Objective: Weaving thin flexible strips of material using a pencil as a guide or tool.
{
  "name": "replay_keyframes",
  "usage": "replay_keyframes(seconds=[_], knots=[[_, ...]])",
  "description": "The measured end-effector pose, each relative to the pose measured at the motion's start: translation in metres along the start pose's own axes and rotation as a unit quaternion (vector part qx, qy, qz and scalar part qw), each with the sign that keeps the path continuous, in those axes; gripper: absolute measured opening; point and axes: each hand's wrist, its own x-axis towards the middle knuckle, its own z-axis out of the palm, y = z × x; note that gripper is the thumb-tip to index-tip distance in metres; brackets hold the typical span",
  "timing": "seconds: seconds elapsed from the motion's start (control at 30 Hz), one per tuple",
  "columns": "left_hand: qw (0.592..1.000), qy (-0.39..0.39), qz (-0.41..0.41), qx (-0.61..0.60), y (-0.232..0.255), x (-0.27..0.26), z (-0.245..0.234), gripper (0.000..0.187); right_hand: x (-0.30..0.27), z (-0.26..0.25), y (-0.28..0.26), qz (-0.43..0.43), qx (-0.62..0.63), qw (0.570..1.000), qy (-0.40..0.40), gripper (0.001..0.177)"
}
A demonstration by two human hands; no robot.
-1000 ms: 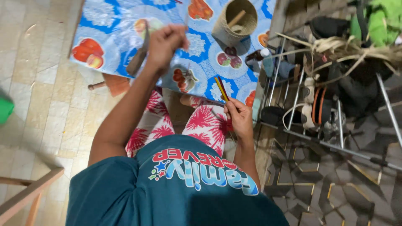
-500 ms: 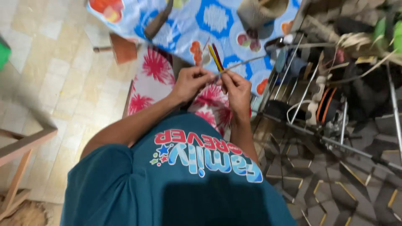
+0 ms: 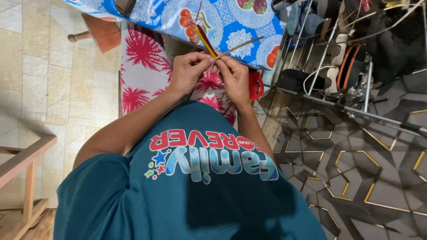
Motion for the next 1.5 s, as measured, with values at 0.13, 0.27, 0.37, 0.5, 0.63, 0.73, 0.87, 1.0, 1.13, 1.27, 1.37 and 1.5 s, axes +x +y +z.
replay_keyframes(seconds=[0.13,0.27,0.37,0.5,0.63,0.73,0.87,1.0,1.13,1.27,1.37,1.5], knots=[[0.996,-0.038,0.074,0.031,-0.002,-0.001,-0.016,0.011,-0.002,0.005,-0.004,0.066,0.080,0.994,-0.028,0.034],[0.999,0.022,0.027,0.020,0.002,-0.002,-0.004,0.007,0.004,0.010,0.017,0.002,0.106,0.994,0.001,0.013],[0.999,0.029,0.037,0.027,-0.002,-0.001,-0.006,0.005,0.004,0.010,0.023,0.002,0.118,0.993,0.017,0.007],[0.997,0.025,0.069,0.028,-0.009,0.001,-0.012,0.004,0.003,0.010,0.027,-0.002,0.134,0.990,0.041,0.008],[0.993,0.021,0.111,0.025,-0.013,0.001,-0.013,0.003,0.006,0.006,0.029,-0.036,0.065,0.995,0.073,0.007],[0.986,0.023,0.161,0.042,-0.008,-0.004,-0.012,0.003,0.002,0.010,0.032,-0.014,0.096,0.991,0.094,0.008],[0.971,0.020,0.230,0.067,-0.005,-0.009,-0.008,0.003,-0.003,0.004,0.053,0.058,0.209,0.974,0.063,0.009],[0.936,-0.063,0.339,0.070,-0.021,-0.002,-0.013,0.005,-0.001,-0.018,0.071,0.161,0.340,0.927,-0.011,0.011],[0.915,-0.149,0.365,0.088,-0.039,-0.002,-0.022,0.017,-0.005,-0.044,0.074,0.218,0.336,0.913,-0.077,0.009],[0.885,-0.174,0.404,0.152,-0.023,-0.008,-0.031,0.006,-0.008,-0.043,0.058,0.235,0.318,0.914,-0.096,0.005],[0.825,-0.155,0.480,0.255,-0.022,-0.009,-0.034,0.016,-0.012,-0.038,0.023,0.248,0.316,0.911,-0.092,0.012],[0.783,-0.144,0.512,0.321,-0.028,-0.007,-0.037,0.023,-0.018,-0.040,0.038,0.261,0.301,0.912,-0.098,0.011]])
